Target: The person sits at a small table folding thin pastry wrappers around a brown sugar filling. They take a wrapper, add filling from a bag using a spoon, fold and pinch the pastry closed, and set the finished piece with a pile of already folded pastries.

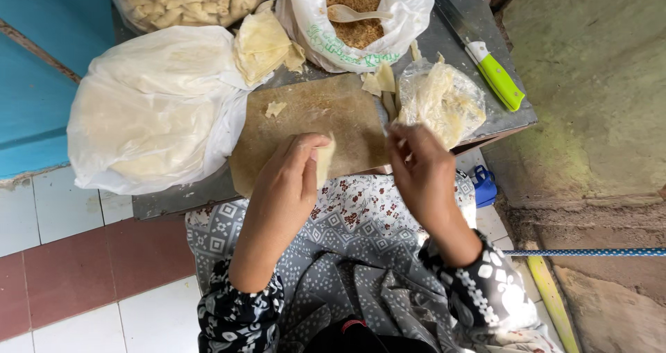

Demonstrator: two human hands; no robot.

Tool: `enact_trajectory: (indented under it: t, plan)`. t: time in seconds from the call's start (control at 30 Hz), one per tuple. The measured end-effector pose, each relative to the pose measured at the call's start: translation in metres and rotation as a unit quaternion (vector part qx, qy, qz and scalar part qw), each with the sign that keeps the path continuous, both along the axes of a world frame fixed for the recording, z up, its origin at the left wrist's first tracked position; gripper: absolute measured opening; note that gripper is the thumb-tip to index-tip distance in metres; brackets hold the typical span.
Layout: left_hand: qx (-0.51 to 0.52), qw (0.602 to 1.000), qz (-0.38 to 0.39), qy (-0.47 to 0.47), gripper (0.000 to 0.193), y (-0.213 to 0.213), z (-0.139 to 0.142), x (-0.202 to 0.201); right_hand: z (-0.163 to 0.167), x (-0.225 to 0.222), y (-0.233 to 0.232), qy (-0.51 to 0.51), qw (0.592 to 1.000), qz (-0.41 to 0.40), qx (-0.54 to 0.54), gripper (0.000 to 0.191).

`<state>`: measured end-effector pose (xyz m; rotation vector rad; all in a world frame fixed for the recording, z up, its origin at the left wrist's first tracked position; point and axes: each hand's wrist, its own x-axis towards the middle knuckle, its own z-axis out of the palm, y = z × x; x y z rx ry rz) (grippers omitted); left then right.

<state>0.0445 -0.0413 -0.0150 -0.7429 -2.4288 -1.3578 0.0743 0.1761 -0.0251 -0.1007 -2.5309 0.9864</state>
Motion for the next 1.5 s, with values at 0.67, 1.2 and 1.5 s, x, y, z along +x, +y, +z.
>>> enact_trajectory:
  t: [0.67,1.2,1.5]
  plan:
    - [-0.092,0.990,0.072,0.085,0.024,0.015,-0.019,-0.070,0.019,-0.082,0.068,-0.005,0.973,0.151,-0.176,0.010]
    - [-0.105,0.990,-0.090,-0.024,0.053,0.011,-0.006,-0.078,0.006,-0.028,0.031,-0.159,0.930,0.190,-0.271,0.018]
    - [0.084,0.981,0.054,-0.169,0.035,0.003,-0.029,-0.035,-0.024,-0.028,-0.009,-0.191,0.865,0.175,-0.429,0.019]
